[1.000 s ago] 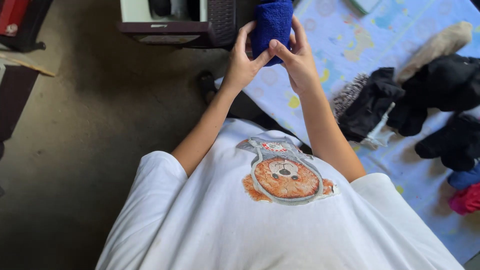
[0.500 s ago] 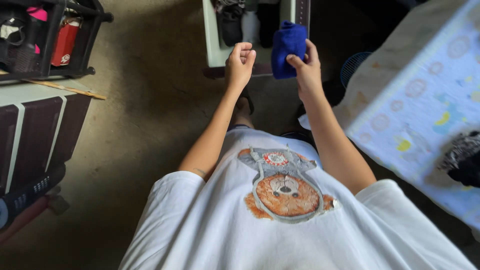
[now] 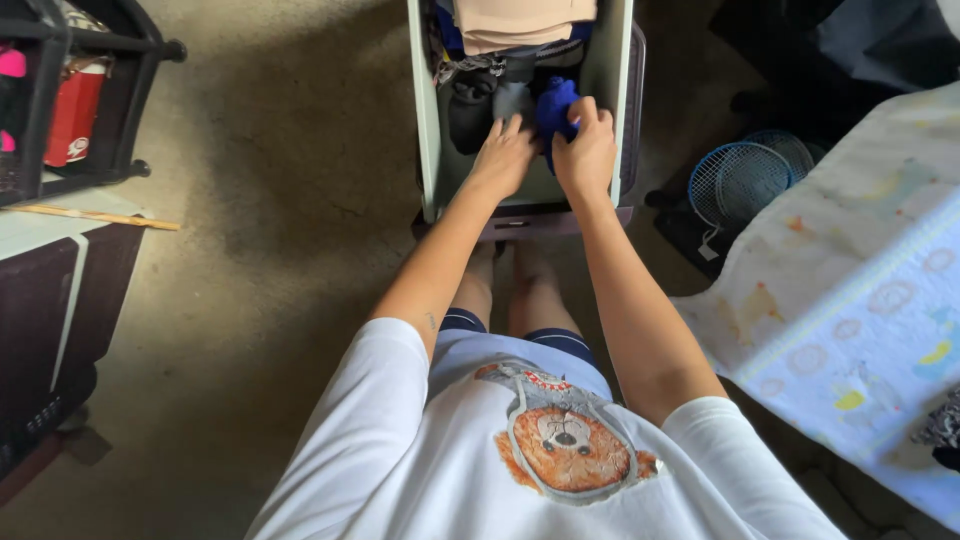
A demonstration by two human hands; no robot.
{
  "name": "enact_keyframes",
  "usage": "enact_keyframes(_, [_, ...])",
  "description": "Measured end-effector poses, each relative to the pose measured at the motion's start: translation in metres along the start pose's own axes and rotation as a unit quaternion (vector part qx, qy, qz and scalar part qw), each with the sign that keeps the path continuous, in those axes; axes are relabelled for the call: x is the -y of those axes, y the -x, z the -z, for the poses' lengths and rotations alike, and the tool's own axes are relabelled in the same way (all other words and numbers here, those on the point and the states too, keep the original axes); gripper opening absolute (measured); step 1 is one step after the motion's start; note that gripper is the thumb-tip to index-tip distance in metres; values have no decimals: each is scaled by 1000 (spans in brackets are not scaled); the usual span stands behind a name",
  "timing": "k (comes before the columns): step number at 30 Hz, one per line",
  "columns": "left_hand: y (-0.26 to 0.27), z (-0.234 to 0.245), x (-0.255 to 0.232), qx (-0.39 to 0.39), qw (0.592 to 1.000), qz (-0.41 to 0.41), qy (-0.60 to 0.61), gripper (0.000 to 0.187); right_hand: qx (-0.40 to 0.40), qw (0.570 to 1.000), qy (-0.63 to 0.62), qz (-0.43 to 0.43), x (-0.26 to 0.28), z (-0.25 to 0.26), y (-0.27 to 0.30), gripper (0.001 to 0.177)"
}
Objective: Fold laundry items including socks and underwear and place them into a drawer organizer.
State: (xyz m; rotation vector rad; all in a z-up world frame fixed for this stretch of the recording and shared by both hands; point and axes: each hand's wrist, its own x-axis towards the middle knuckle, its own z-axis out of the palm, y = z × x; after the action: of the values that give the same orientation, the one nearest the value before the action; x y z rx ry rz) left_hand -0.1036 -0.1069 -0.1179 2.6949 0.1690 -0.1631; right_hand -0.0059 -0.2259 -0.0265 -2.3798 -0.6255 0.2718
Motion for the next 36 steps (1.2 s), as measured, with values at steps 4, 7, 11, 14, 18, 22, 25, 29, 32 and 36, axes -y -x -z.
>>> enact_keyframes(4, [-12,-23,8,-124,989,-48,61,31,23,999,36,-1,22,15,5,34])
enact_keyframes(7, [-27,-28,3,36,975,-126,-180,29,30,997,67,14,17,7,8,33])
enact_keyframes(11, [-47,-55,11,99,952,-131,-257,38,24,996,68,43,5,-4,4,33])
enact_keyframes(14, [-52,-91,30,69,954,-103,-273,41,35,998,60,10,-5,-16,1,32])
enact_keyframes(18, [-41,-22,7,159,914,-60,-369,45,62,995,71,-23,-8,-29,-6,31])
enact_keyframes(22, [-33,-44,19,168,924,-31,-343,40,80,989,122,-8,-22,-49,-18,37])
enact_keyframes(25, [-28,-52,20,61,956,-6,-287,37,108,981,154,-40,-44,-73,-25,37])
enact_keyframes(29, [-24,-39,20,23,965,-1,-263,38,80,991,99,-49,-102,-124,-29,48])
enact_keyframes(32, [-9,-33,19,-60,984,-15,-168,37,133,984,73,-95,-94,-111,-19,50])
enact_keyframes(36, [10,12,3,-30,992,100,-77,27,128,989,42,-69,-43,-54,-4,51])
